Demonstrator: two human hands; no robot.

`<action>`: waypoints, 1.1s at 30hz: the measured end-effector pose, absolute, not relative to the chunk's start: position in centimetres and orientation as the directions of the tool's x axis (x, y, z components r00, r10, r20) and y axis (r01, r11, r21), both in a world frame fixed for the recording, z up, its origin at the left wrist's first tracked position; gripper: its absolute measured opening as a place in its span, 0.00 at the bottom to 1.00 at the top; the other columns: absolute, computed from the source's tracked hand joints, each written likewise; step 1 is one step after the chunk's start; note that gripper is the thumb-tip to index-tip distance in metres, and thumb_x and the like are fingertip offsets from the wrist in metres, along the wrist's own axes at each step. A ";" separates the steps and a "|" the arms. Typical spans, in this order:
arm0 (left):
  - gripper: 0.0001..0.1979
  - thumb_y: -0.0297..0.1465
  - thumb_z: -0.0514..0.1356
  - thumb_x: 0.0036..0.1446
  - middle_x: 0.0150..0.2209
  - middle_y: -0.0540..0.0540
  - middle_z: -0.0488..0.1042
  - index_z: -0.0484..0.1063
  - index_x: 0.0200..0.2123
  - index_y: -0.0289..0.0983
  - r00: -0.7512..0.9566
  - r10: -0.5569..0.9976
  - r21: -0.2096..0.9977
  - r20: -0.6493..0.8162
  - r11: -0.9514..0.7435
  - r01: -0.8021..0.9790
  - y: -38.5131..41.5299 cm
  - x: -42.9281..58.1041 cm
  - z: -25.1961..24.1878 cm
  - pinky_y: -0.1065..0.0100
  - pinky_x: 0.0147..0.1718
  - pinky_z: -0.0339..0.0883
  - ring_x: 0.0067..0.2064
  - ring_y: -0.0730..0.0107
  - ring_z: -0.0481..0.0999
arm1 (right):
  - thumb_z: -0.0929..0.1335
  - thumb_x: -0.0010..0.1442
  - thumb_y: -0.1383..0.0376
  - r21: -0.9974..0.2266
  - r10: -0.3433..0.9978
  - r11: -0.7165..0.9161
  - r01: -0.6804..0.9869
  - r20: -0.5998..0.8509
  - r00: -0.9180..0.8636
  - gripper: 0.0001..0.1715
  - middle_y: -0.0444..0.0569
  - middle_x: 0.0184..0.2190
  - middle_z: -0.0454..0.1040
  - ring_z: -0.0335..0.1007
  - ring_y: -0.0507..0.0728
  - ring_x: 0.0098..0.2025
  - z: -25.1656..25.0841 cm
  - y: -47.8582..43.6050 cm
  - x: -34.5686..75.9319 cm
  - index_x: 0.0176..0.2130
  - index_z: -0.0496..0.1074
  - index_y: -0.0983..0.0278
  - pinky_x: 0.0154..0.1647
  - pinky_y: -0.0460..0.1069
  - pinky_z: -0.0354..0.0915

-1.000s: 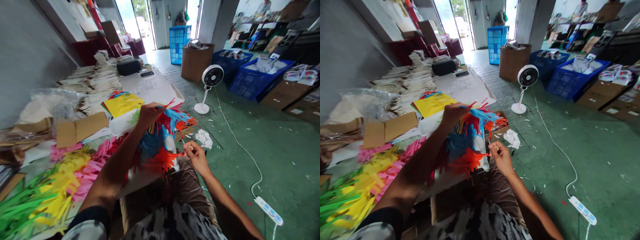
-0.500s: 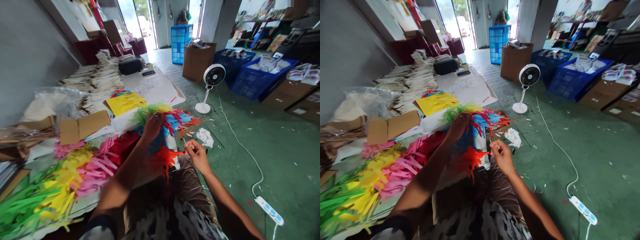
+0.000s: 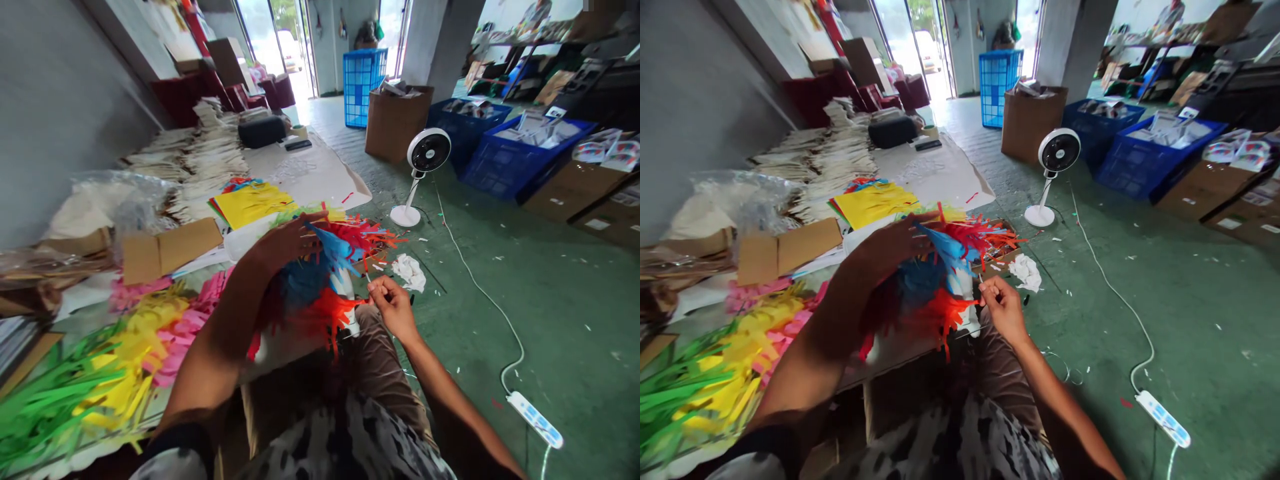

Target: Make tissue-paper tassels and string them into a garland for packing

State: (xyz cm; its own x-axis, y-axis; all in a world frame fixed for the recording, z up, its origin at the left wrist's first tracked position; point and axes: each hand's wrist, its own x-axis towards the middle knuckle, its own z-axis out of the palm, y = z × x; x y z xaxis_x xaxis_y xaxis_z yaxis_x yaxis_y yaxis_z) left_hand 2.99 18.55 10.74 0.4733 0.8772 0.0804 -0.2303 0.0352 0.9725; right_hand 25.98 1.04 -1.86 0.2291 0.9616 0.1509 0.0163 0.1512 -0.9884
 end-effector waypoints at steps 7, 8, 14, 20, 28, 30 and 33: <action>0.17 0.46 0.58 0.70 0.26 0.51 0.66 0.73 0.35 0.39 0.361 0.878 0.948 0.314 -0.307 -0.078 16.3 2.2 13.6 0.64 0.38 0.71 0.30 0.68 0.71 | 0.71 0.66 0.49 -0.985 0.950 0.173 -0.029 0.159 0.270 0.20 0.41 0.21 0.70 0.58 0.51 0.24 -1.9 1.1 26.0 0.32 0.73 0.61 0.28 0.48 0.53; 0.15 0.43 0.58 0.70 0.25 0.52 0.64 0.72 0.35 0.39 0.353 0.874 0.929 0.335 -0.369 0.034 15.6 2.9 13.1 0.65 0.36 0.69 0.28 0.69 0.68 | 0.72 0.66 0.49 -0.983 0.948 0.176 -0.042 0.158 0.277 0.20 0.40 0.21 0.70 0.57 0.50 0.23 -1.9 1.1 26.0 0.33 0.73 0.61 0.27 0.48 0.52; 0.06 0.32 0.53 0.69 0.35 0.48 0.68 0.65 0.37 0.41 0.569 0.781 0.863 0.257 -0.450 0.228 11.2 8.6 7.2 0.63 0.40 0.63 0.36 0.66 0.69 | 0.72 0.65 0.47 -0.973 0.918 0.198 -0.117 0.142 0.371 0.20 0.35 0.20 0.57 0.48 0.49 0.22 -1.6 1.9 25.5 0.35 0.72 0.60 0.24 0.48 0.46; 0.06 0.32 0.46 0.71 0.32 0.51 0.68 0.59 0.39 0.42 0.623 0.758 0.910 0.192 -0.376 0.177 8.7 11.2 4.0 0.62 0.45 0.63 0.36 0.67 0.69 | 0.71 0.66 0.46 -0.966 0.881 0.228 -0.126 0.149 0.449 0.20 0.36 0.23 0.55 0.46 0.50 0.23 -0.2 2.2 24.7 0.37 0.70 0.58 0.24 0.48 0.47; 0.05 0.34 0.50 0.72 0.37 0.49 0.74 0.61 0.45 0.40 0.600 0.780 0.903 0.179 -0.373 0.215 7.6 11.1 3.0 0.63 0.43 0.66 0.39 0.67 0.74 | 0.74 0.64 0.49 -0.966 0.880 0.249 -0.071 0.195 0.434 0.17 0.36 0.23 0.57 0.50 0.51 0.24 0.0 2.2 23.9 0.42 0.73 0.58 0.27 0.48 0.53; 0.04 0.33 0.50 0.72 0.39 0.47 0.74 0.61 0.45 0.40 0.603 0.772 0.882 0.202 -0.411 0.231 7.5 10.9 2.9 0.63 0.43 0.67 0.40 0.66 0.74 | 0.74 0.63 0.49 -0.968 0.875 0.245 -0.046 0.201 0.440 0.17 0.36 0.22 0.55 0.49 0.51 0.24 0.0 2.3 23.9 0.41 0.74 0.59 0.27 0.48 0.53; 0.02 0.31 0.50 0.72 0.40 0.47 0.73 0.60 0.45 0.40 0.603 0.761 0.851 0.238 -0.463 0.248 7.5 10.6 2.7 0.62 0.44 0.68 0.42 0.65 0.75 | 0.73 0.64 0.49 -0.968 0.871 0.249 -0.036 0.208 0.445 0.18 0.36 0.22 0.57 0.50 0.51 0.25 0.2 2.2 23.8 0.37 0.73 0.59 0.27 0.48 0.53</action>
